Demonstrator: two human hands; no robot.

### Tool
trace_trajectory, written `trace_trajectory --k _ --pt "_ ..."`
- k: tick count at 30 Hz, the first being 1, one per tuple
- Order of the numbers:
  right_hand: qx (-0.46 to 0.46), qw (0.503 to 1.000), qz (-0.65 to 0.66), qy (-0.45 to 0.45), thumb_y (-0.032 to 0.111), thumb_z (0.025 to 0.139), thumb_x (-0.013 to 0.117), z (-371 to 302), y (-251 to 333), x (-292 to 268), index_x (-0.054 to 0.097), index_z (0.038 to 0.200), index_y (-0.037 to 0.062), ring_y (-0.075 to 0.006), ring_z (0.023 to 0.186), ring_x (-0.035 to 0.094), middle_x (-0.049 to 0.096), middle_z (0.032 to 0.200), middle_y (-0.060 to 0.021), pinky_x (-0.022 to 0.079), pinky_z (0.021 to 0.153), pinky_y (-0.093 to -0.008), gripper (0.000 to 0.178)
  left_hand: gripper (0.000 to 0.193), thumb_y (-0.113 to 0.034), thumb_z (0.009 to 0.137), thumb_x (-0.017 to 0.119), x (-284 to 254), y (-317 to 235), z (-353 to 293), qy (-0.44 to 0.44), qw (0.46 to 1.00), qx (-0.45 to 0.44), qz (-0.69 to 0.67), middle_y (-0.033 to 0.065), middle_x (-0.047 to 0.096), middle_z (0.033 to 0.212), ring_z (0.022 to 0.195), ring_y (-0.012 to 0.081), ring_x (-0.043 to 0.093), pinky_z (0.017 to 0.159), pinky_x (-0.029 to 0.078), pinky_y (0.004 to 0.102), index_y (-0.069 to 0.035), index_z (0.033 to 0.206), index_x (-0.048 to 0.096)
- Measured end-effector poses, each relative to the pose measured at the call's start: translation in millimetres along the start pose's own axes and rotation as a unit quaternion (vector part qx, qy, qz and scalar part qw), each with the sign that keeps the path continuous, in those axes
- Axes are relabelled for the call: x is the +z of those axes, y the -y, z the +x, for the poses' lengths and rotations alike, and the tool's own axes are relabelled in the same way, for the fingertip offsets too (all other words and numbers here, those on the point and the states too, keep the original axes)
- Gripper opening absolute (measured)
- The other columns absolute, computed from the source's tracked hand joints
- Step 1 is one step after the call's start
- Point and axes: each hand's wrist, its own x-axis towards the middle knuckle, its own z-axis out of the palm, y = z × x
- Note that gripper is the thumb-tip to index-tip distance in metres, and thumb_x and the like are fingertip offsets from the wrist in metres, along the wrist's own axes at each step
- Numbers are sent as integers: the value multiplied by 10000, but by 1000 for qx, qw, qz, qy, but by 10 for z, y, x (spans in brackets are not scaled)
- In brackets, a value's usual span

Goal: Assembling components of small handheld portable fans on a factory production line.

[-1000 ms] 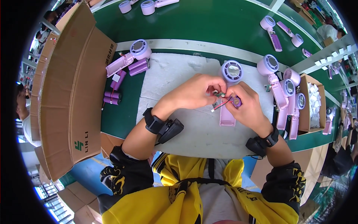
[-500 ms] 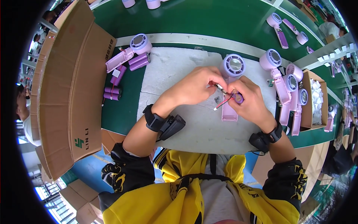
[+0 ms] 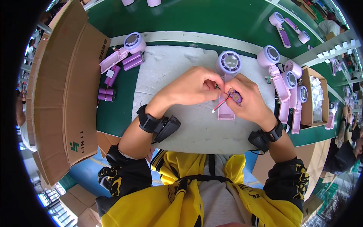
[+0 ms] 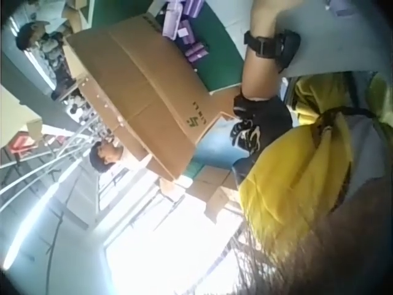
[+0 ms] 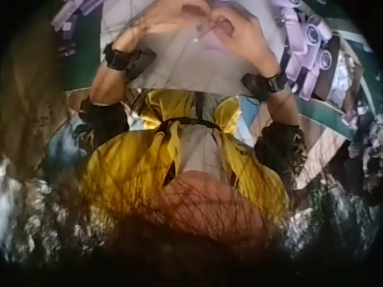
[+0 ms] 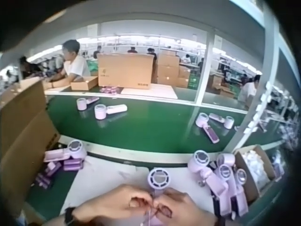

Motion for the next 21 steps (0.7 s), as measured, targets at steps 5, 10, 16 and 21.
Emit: trace_trajectory --k 5,10,16,21 --pt "2 999 27 -24 -65 750 661 -15 -29 54 582 909 37 -245 718 607 601 796 -94 473 646 -321 205 238 94 811 624 -10 -26 4 12 996 -55 -69 52 635 979 856 130 618 809 528 285 7 1032 626" --pt "61 975 149 -154 -65 787 639 -56 -125 114 593 974 24 -204 750 607 594 816 -91 472 655 -307 212 248 109 803 616 -50 20 -7 19 996 -44 -81 48 623 991 873 123 614 810 528 288 1 1026 609" --pt "43 985 41 -163 -35 845 633 -12 -86 79 594 987 6 -167 724 549 570 839 -80 432 636 -278 153 206 97 810 635 -59 50 -12 19 998 -23 -59 50 626 994 899 119 609 796 528 281 7 993 608" --pt "37 990 34 -135 -9 849 655 23 -12 39 615 949 -5 -158 708 536 568 839 -75 412 613 -269 108 161 -110 834 731 -31 95 -8 -20 996 9 -88 21 634 828 716 82 569 648 479 257 3 914 648"
